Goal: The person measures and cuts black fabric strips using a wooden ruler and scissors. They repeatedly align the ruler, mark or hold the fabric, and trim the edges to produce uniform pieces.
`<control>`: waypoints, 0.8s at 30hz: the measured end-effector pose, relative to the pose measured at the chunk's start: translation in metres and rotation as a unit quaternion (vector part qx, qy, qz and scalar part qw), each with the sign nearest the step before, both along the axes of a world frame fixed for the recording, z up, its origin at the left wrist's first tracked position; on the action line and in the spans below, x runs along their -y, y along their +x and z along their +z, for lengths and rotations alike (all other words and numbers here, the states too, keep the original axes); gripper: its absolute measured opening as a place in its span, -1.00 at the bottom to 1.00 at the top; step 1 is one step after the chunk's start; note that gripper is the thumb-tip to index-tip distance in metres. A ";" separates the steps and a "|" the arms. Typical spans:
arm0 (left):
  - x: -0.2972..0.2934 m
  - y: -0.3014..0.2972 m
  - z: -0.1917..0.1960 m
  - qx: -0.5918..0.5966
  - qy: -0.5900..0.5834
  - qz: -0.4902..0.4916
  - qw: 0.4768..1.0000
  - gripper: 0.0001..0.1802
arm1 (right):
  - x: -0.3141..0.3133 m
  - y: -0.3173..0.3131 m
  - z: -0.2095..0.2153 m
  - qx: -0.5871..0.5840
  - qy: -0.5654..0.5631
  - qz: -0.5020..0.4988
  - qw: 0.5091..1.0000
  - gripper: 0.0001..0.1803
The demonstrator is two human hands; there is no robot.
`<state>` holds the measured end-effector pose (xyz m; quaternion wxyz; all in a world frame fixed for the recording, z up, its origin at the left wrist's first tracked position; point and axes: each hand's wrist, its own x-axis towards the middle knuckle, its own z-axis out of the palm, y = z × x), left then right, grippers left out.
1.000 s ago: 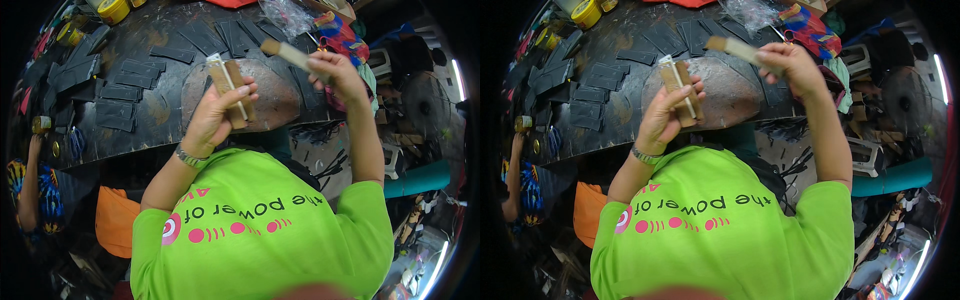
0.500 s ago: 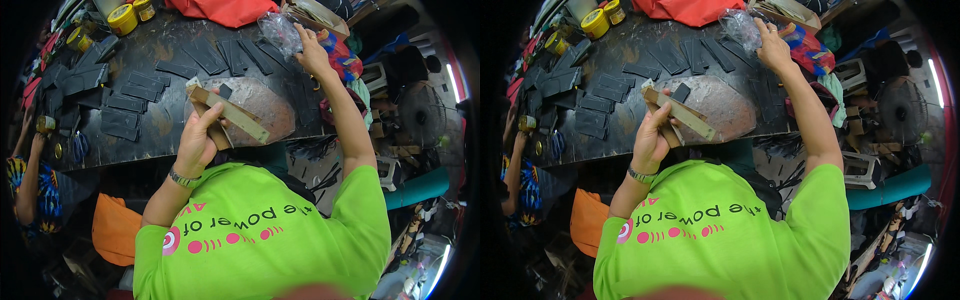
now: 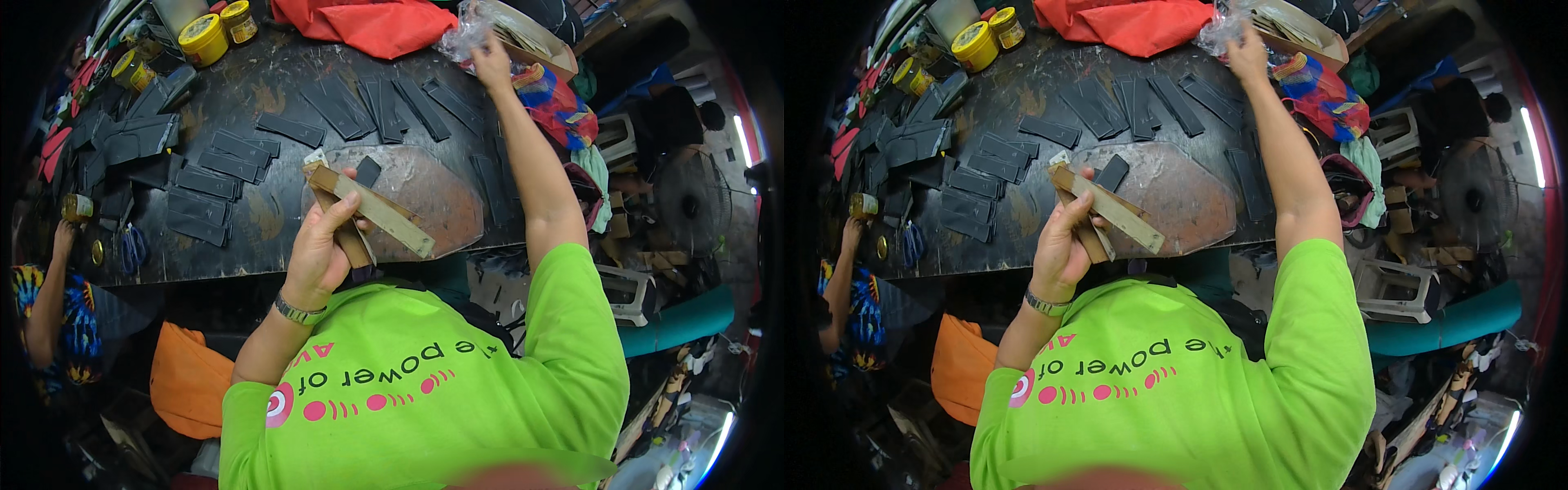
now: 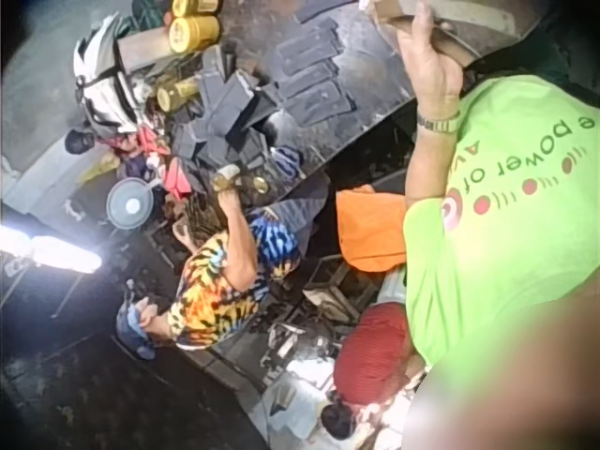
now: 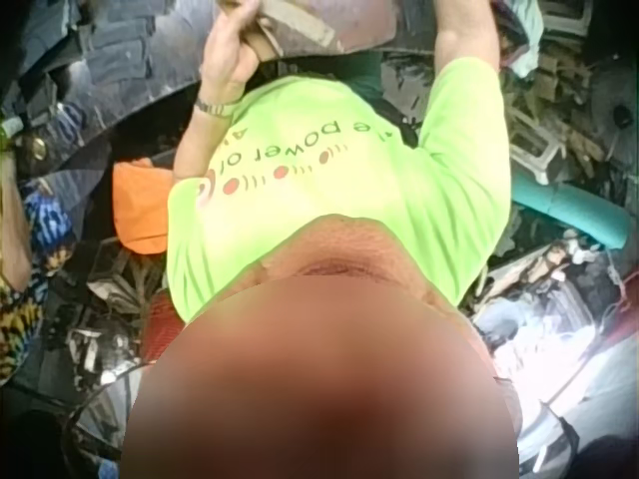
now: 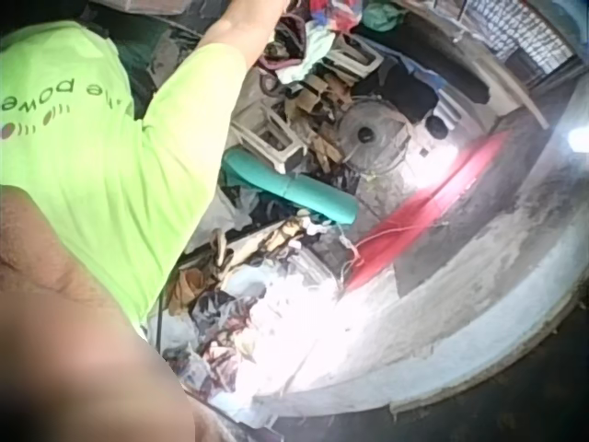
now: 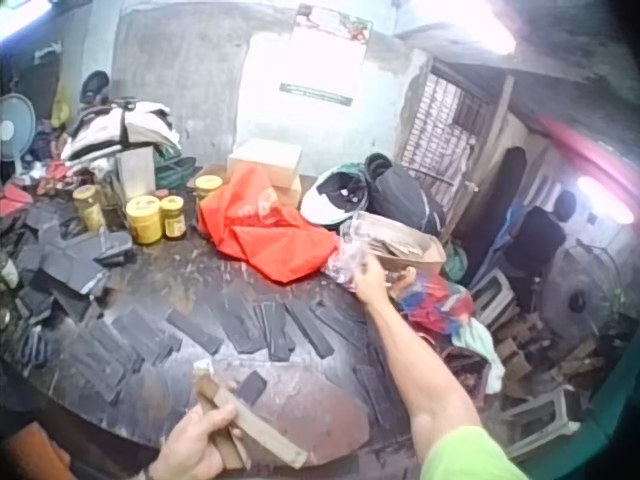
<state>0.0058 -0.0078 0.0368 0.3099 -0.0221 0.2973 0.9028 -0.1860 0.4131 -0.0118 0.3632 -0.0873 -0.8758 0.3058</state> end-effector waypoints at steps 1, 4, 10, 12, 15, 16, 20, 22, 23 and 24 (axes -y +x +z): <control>-0.001 -0.001 0.000 0.002 0.003 -0.002 1.000 -0.51 | 0.008 0.000 -0.005 0.080 0.090 -0.001 0.993 -0.35; -0.001 -0.002 -0.002 0.009 0.003 -0.004 1.000 -0.50 | 0.022 0.007 -0.012 0.251 0.192 0.009 0.949 -0.34; 0.001 -0.003 -0.005 0.017 0.004 0.003 1.000 -0.49 | 0.041 -0.002 -0.007 0.388 0.200 -0.104 0.894 -0.20; 0.002 -0.003 -0.005 0.015 0.008 0.003 1.000 -0.50 | 0.047 -0.009 -0.011 0.389 0.218 -0.134 0.885 -0.20; 0.002 -0.003 -0.004 0.014 0.009 -0.001 1.000 -0.51 | 0.035 -0.018 -0.005 0.413 0.204 -0.035 0.887 -0.16; 0.001 -0.003 -0.004 0.015 0.009 -0.004 1.000 -0.51 | 0.029 -0.018 -0.002 0.382 0.178 -0.015 0.907 -0.16; -0.001 -0.005 -0.002 0.007 -0.005 -0.012 1.000 -0.52 | 0.018 -0.002 0.015 0.256 0.130 0.015 0.958 -0.29; -0.002 -0.008 -0.002 0.003 0.003 -0.015 1.000 -0.52 | 0.024 0.022 0.025 0.229 0.189 -0.004 0.955 -0.32; -0.002 -0.010 -0.003 0.013 -0.006 -0.012 1.000 -0.52 | 0.030 0.033 0.034 0.222 0.218 -0.015 0.950 -0.34; -0.002 -0.011 -0.004 0.004 -0.021 -0.003 1.000 -0.52 | 0.036 0.041 0.045 0.243 0.233 -0.042 0.941 -0.37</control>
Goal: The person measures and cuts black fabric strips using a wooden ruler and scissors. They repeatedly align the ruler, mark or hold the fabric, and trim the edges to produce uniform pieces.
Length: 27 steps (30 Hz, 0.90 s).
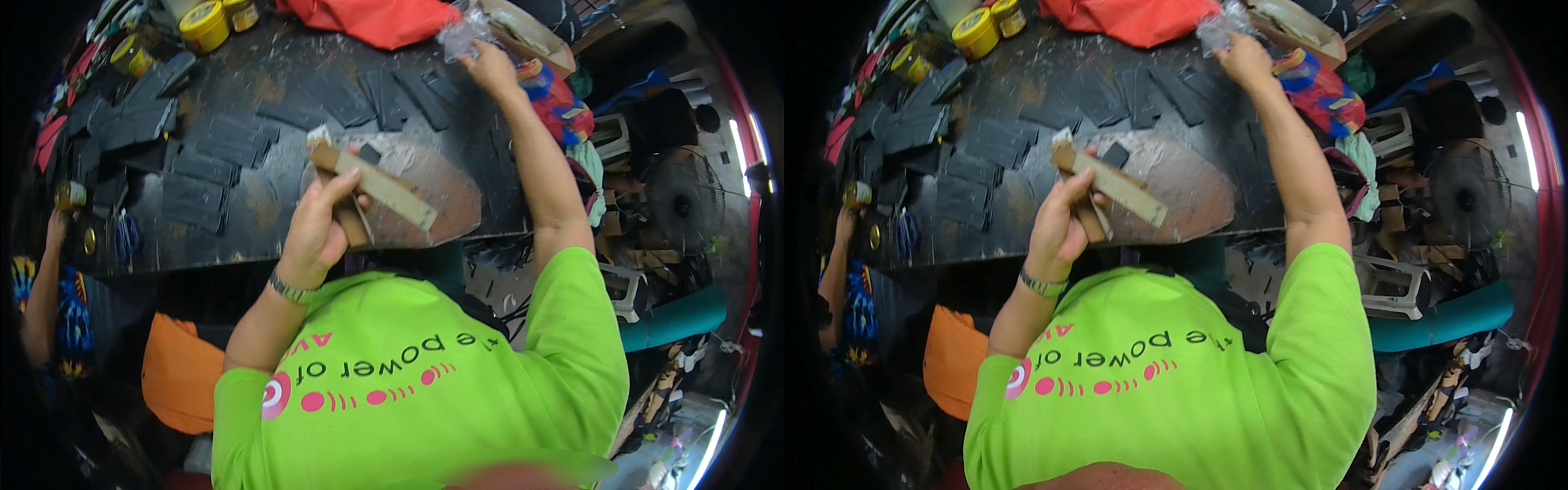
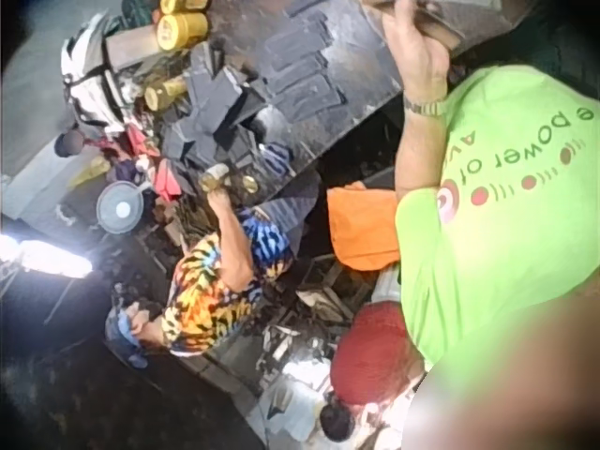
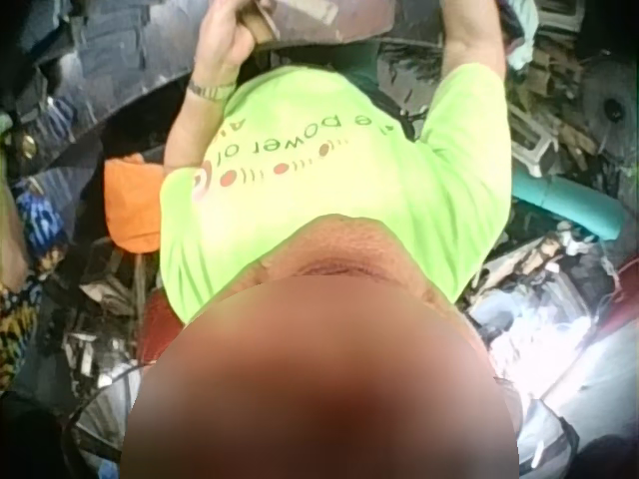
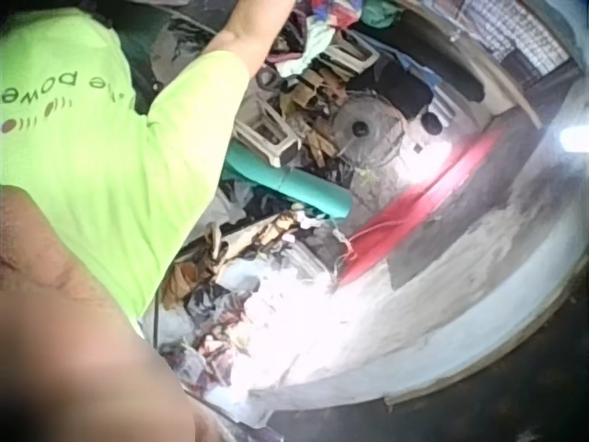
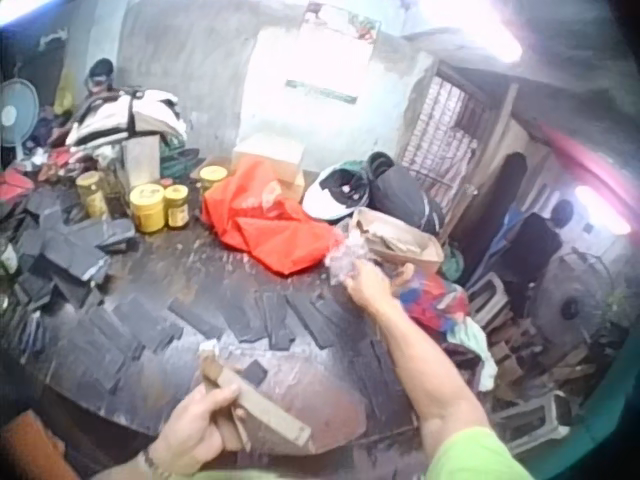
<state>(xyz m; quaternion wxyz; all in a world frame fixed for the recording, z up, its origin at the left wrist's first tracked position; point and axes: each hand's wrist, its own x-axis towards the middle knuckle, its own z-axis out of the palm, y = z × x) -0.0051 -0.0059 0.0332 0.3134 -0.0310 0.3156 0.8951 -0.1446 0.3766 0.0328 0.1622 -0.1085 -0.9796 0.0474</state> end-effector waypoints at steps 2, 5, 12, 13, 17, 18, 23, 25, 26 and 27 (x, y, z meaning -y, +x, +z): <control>0.000 -0.002 -0.002 -0.018 0.019 -0.002 1.000 -0.53 | 0.018 0.019 0.022 0.056 0.062 -0.037 0.996 -0.52; 0.003 -0.004 -0.003 -0.045 0.023 -0.004 0.999 -0.52 | 0.060 0.046 0.053 0.078 -0.049 0.056 0.994 -0.53; 0.000 -0.002 -0.002 -0.086 -0.015 0.017 0.996 -0.63 | 0.161 0.134 0.061 0.341 -0.525 0.235 0.743 -0.81; 0.000 -0.001 -0.003 -0.084 -0.019 0.017 0.996 -0.65 | 0.167 0.138 0.059 0.349 -0.551 0.224 0.724 -0.85; 0.001 -0.002 -0.008 -0.081 -0.032 0.005 0.996 -0.71 | 0.177 0.147 0.050 0.313 -0.645 0.198 0.668 -0.82; 0.000 -0.003 -0.010 -0.092 -0.035 -0.002 0.995 -0.70 | 0.178 0.148 0.047 0.300 -0.666 0.188 0.656 -0.81; -0.006 0.001 -0.009 -0.123 -0.053 -0.014 0.991 -0.69 | 0.188 0.147 0.032 0.137 -0.687 0.218 0.680 -0.74; -0.008 0.001 -0.007 -0.150 -0.074 -0.022 0.986 -0.70 | 0.191 0.147 0.029 0.074 -0.688 0.218 0.688 -0.78; -0.012 0.001 -0.006 -0.147 -0.065 -0.012 0.987 -0.68 | 0.192 0.147 0.028 0.076 -0.691 0.223 0.683 -0.76; -0.012 -0.001 -0.005 -0.113 -0.047 -0.014 0.992 -0.70 | 0.192 0.147 0.028 0.082 -0.688 0.223 0.686 -0.74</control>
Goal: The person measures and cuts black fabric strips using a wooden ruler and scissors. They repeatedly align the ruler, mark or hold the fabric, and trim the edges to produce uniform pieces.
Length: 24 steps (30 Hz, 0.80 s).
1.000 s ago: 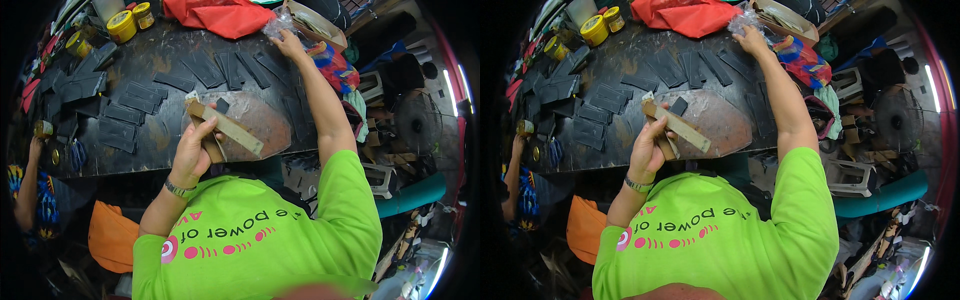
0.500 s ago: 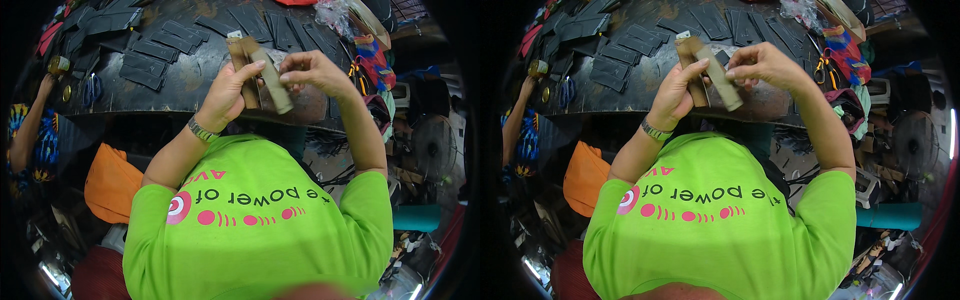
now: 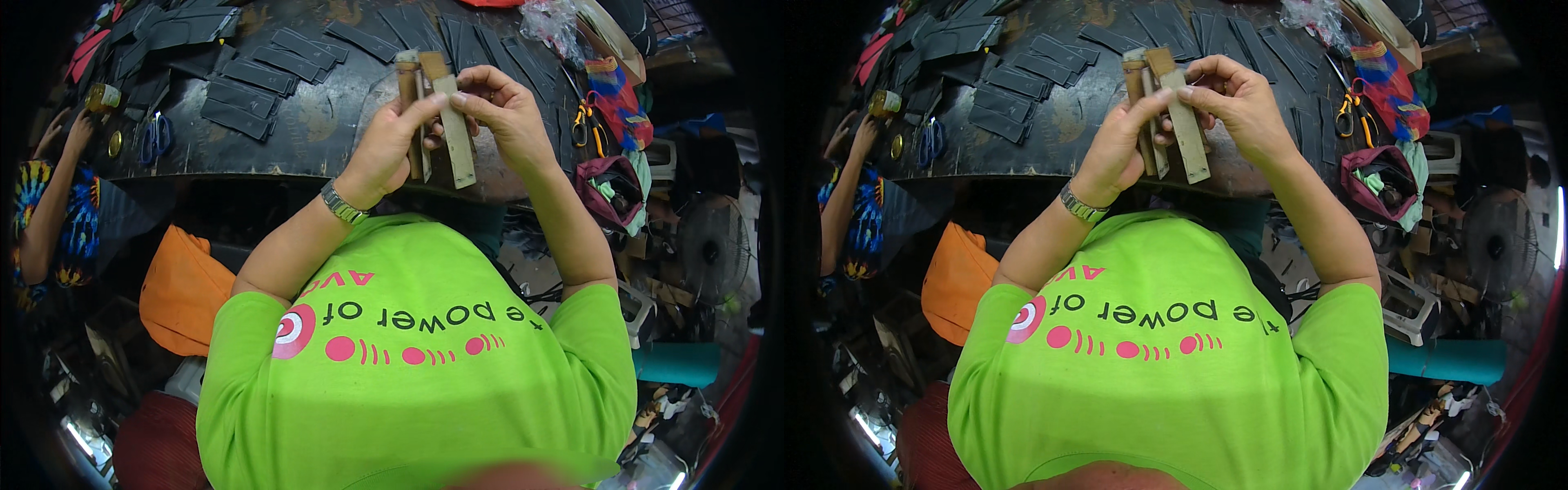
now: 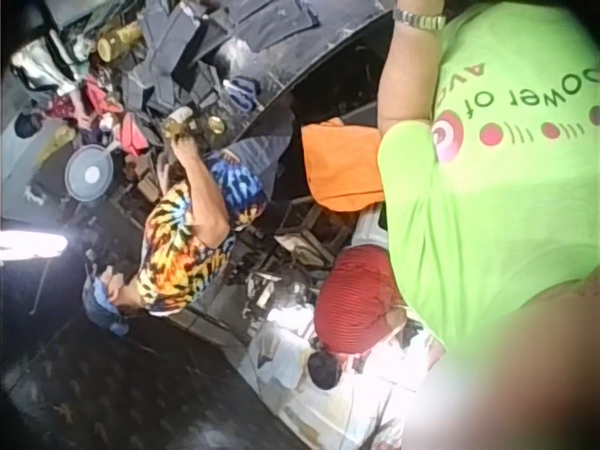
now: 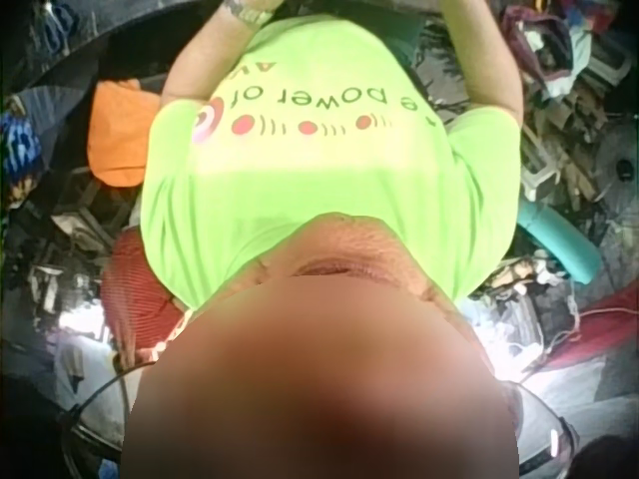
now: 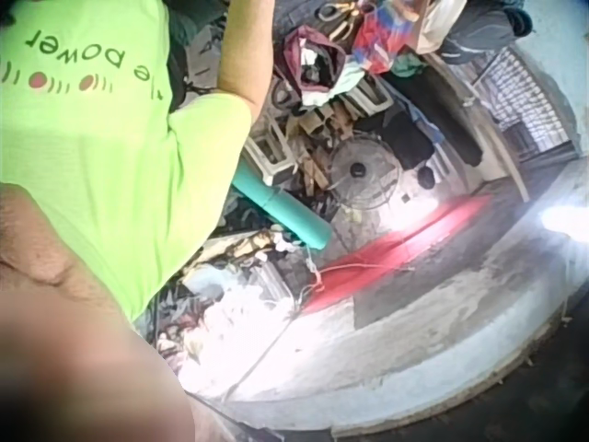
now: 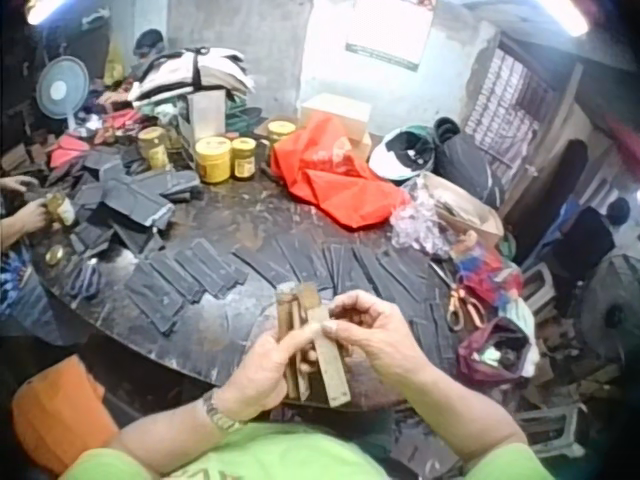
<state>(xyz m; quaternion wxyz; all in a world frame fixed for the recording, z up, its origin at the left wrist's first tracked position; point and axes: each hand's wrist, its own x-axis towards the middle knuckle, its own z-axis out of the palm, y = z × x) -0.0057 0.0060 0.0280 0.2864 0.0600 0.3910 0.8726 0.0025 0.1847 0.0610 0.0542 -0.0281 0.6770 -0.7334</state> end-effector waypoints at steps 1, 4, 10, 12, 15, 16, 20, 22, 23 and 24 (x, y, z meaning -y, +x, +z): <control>0.001 -0.003 0.001 0.023 0.029 -0.002 0.999 -0.71 | 0.000 0.000 0.000 -0.001 0.001 0.006 1.000 -0.73; -0.002 0.000 0.001 0.064 0.024 0.021 0.997 -0.76 | 0.001 0.004 0.002 0.008 0.002 0.033 0.999 -0.63; -0.001 0.000 0.003 0.057 0.029 0.049 0.997 -0.80 | 0.001 0.021 0.017 0.008 0.094 0.096 0.991 -0.23; 0.000 -0.001 0.005 0.048 0.030 0.052 0.997 -0.81 | 0.005 0.027 0.020 -0.028 0.148 0.091 0.984 -0.19; -0.003 0.001 0.007 0.079 0.061 0.024 0.995 -0.82 | 0.005 0.034 0.024 -0.039 0.157 0.076 0.984 -0.21; -0.003 0.001 0.007 0.087 0.085 0.011 0.993 -0.80 | 0.005 0.035 0.024 -0.043 0.146 0.070 0.986 -0.24; -0.003 0.000 0.005 0.071 0.075 0.001 0.995 -0.76 | 0.001 0.036 0.021 -0.036 0.133 0.082 0.987 -0.30; -0.003 0.000 0.005 0.080 0.070 -0.002 0.994 -0.78 | 0.000 0.038 0.019 -0.029 0.134 0.076 0.988 -0.35; -0.002 0.000 0.005 0.084 0.068 -0.004 0.994 -0.78 | 0.001 0.039 0.018 -0.054 0.134 0.058 0.988 -0.41; -0.003 0.001 0.006 0.093 0.057 -0.002 0.994 -0.80 | 0.002 0.039 0.018 -0.079 0.135 0.040 0.987 -0.46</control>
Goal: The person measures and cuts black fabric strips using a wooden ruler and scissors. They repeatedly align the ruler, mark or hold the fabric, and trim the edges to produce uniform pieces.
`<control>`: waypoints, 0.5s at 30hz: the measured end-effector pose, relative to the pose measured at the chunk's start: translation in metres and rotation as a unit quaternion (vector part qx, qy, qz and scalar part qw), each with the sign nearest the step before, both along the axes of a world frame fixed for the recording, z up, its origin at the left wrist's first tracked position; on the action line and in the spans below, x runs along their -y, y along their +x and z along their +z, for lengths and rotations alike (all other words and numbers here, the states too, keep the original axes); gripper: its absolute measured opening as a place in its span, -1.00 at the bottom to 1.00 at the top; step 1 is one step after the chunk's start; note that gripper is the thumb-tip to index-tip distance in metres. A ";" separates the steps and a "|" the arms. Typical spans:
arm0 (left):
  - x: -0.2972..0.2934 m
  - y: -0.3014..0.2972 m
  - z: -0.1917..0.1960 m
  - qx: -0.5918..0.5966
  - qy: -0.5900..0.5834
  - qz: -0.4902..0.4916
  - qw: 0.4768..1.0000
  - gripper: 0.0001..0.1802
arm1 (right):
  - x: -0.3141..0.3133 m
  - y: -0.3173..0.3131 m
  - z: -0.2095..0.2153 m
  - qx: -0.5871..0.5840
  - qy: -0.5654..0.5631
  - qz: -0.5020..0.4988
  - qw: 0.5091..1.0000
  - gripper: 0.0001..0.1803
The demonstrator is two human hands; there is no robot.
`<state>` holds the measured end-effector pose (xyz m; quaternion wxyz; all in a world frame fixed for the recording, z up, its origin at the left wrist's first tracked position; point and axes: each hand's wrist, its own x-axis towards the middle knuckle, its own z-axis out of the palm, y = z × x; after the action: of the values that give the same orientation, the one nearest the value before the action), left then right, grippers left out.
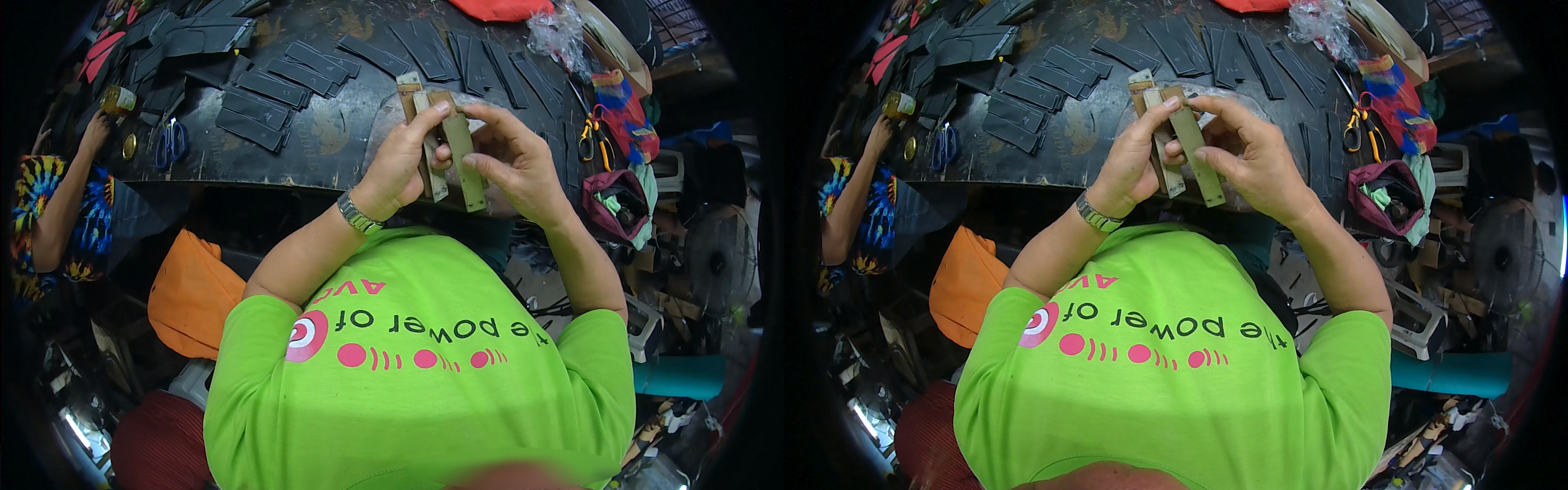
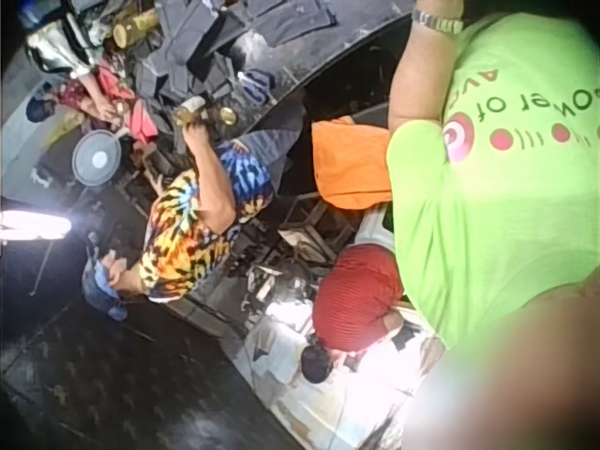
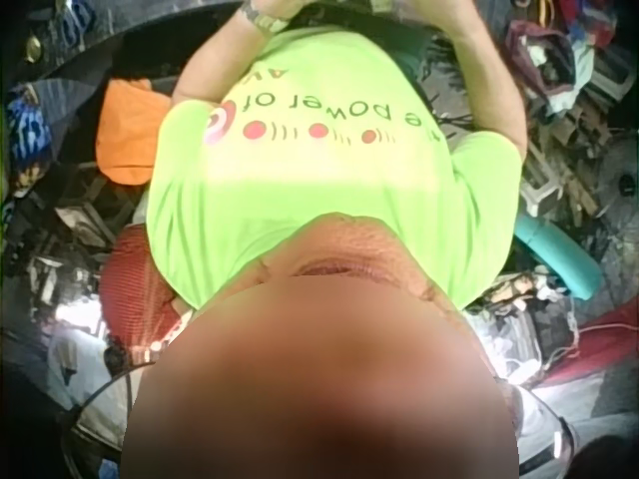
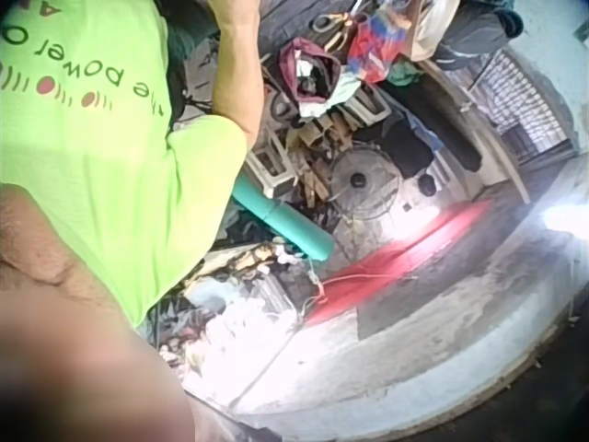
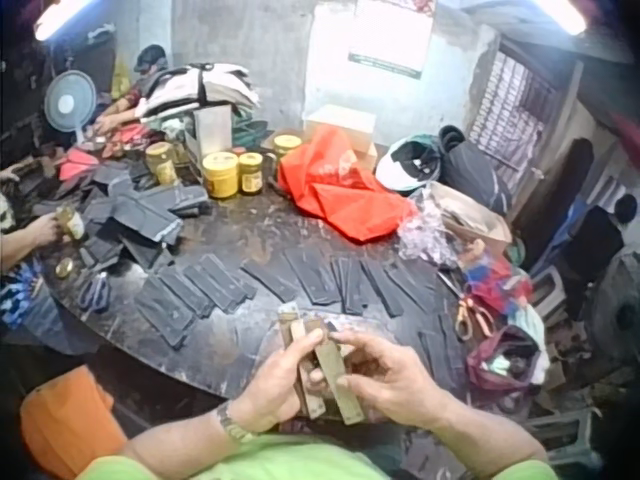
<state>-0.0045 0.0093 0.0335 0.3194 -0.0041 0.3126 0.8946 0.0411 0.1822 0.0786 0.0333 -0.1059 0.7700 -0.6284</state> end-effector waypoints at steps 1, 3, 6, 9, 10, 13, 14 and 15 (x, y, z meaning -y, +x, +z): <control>-0.001 0.002 0.000 0.009 -0.011 0.000 1.000 -0.81 | 0.001 0.000 0.000 -0.022 -0.001 -0.010 1.000 -0.52; -0.003 0.003 0.000 0.001 -0.028 0.005 1.000 -0.82 | -0.003 -0.002 0.006 -0.102 0.077 -0.016 0.992 -0.64; 0.000 -0.003 -0.002 -0.027 -0.057 0.048 0.997 -0.83 | -0.017 -0.001 0.021 -0.130 0.084 -0.037 0.987 -0.77; 0.020 -0.016 -0.004 -0.030 -0.042 0.108 0.993 -0.81 | -0.034 0.014 0.031 -0.122 -0.064 -0.098 0.986 -0.80; 0.029 -0.020 -0.004 -0.027 -0.049 0.128 0.990 -0.79 | -0.040 0.019 0.030 -0.168 -0.007 -0.081 0.982 -0.79; 0.049 -0.024 -0.003 -0.018 -0.045 0.158 0.986 -0.77 | -0.051 0.034 0.015 -0.204 0.164 -0.044 0.964 -0.72; 0.054 -0.024 -0.003 -0.029 -0.027 0.159 0.987 -0.77 | -0.053 0.040 0.008 -0.150 0.224 -0.032 0.963 -0.72; 0.057 -0.023 -0.003 -0.021 -0.034 0.165 0.986 -0.76 | -0.054 0.043 -0.002 -0.148 0.260 -0.015 0.954 -0.74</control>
<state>-0.0274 -0.0479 0.0307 0.1608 -0.0478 0.3445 0.9237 0.0840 0.2361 0.0766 -0.0637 -0.1740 0.9046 -0.3840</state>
